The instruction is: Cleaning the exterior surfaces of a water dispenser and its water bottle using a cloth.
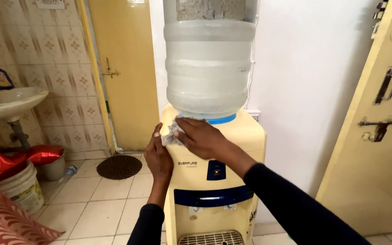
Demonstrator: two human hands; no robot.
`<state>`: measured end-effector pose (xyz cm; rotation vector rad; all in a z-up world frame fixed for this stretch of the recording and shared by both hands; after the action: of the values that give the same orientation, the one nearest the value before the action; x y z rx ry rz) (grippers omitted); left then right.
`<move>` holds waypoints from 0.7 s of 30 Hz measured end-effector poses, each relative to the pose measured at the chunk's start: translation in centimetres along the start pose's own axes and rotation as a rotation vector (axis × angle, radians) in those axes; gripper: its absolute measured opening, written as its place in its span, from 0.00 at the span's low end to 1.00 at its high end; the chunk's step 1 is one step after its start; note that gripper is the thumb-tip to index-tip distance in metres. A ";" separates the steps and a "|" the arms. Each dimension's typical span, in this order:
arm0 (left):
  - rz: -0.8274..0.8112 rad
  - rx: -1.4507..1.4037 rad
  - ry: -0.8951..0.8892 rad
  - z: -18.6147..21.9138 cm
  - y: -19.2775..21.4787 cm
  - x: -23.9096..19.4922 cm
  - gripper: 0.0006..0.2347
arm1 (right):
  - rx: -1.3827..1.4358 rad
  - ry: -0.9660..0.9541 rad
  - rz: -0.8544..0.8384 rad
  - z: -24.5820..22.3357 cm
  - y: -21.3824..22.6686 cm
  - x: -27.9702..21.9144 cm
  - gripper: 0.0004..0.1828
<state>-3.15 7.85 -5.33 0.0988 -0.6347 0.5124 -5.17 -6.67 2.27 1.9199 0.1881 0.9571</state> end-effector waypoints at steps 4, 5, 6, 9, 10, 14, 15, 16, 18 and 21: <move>0.049 0.050 -0.109 -0.2 0.0 0.0 0.19 | 0.064 -0.076 -0.090 0.7 -1.7 3.5 0.36; 0.065 0.044 -0.091 0.4 0.3 -0.2 0.19 | 0.067 -0.116 -0.115 0.7 -2.1 4.2 0.37; 0.081 0.039 -0.074 1.0 0.5 -0.4 0.19 | 0.070 -0.157 -0.139 0.8 -2.5 4.8 0.37; 0.075 0.150 0.068 -2.1 -0.4 0.4 0.19 | 0.030 -0.161 -0.147 -0.7 -2.3 5.3 0.36; 0.076 0.154 0.070 -1.9 -0.2 0.4 0.19 | 0.034 -0.160 -0.150 -0.6 -2.6 5.2 0.36; 0.117 0.222 -0.047 -3.4 -0.5 0.1 0.18 | 0.018 0.042 -0.081 -1.1 -2.1 2.7 0.27; 0.103 0.288 -0.085 -4.2 -0.7 0.8 0.18 | 0.021 0.154 -0.035 -1.8 -1.5 2.2 0.24; 0.106 0.289 -0.093 -2.5 -0.4 0.8 0.18 | 0.022 0.159 -0.028 -1.4 -0.9 1.3 0.24; 0.157 0.078 -0.245 1.1 0.7 -0.4 0.18 | 0.016 0.351 0.091 -1.3 0.3 -1.7 0.22; 0.134 0.128 -0.217 -0.2 0.1 0.0 0.19 | -0.082 0.503 0.208 1.1 3.4 -5.6 0.23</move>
<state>-3.12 8.00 -5.46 0.2363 -0.8240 0.6779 -9.08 -12.01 1.65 1.6153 0.2380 1.5555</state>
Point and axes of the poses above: each hand's wrist, its own x-axis towards the middle knuckle, its own y-axis out of the back of the hand, z = x × y, the point moved 5 cm from there along x, towards the middle knuckle, and after that the axes turned 10 degrees about x, right-handed, at the moved point
